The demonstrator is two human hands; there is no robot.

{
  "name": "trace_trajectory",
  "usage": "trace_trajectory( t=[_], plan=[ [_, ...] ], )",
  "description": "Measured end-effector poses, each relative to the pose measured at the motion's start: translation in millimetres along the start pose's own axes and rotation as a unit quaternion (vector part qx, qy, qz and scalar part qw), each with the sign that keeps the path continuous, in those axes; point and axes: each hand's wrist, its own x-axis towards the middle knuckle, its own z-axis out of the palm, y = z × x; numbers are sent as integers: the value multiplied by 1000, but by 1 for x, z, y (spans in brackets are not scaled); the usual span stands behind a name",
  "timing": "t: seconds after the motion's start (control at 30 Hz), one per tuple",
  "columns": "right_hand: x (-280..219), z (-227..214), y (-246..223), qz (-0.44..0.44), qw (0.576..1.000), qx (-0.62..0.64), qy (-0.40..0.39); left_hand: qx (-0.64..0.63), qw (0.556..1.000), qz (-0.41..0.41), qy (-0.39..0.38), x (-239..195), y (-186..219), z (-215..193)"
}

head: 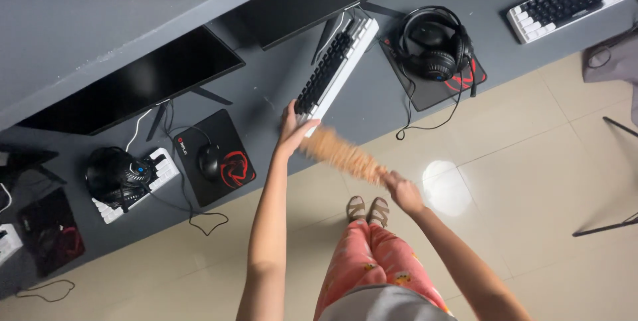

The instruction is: The person uses a fluffy duster to clean a row of computer desks. They wipe the surfaces, keyboards, mousepads, and the areas around the monitors and headphones. The person moves along the row, cleaning each station sequentially.

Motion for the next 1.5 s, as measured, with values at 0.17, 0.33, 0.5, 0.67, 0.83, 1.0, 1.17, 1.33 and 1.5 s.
trace_trajectory(
  t=[0.17, 0.33, 0.5, 0.67, 0.83, 1.0, 1.17, 1.33, 1.5],
  plan=[
    [70, 0, -8, 99, 970, 58, 215, -38, 999, -1, 22, -27, 10, 19],
    [132, -15, 1, -50, 997, -20, 49, -37, 997, 50, 52, -23, 11, 44],
    [192, -49, -31, 124, 956, 112, 242, -8, 997, 62, 34, -19, 22, 40],
    [230, -8, -22, -30, 996, 7, 88, -44, 996, 76, 32, 0, 1, 40],
    [288, -5, -3, 68, 994, -32, 80, -79, 996, 39, 18, 1, 9, 27],
    [300, 10, 9, 198, 948, 77, 235, -42, 999, 10, 19, 2, 16, 14],
    [255, -43, 14, 100, 975, 18, 198, -29, 999, 35, 24, 7, -6, 6],
    [198, -57, 13, 117, 951, 88, 272, 15, 995, 98, 13, 22, -44, -11],
    [176, -60, 60, 125, 929, 138, 320, 113, 981, 157, -34, 23, -34, -56]
  ],
)
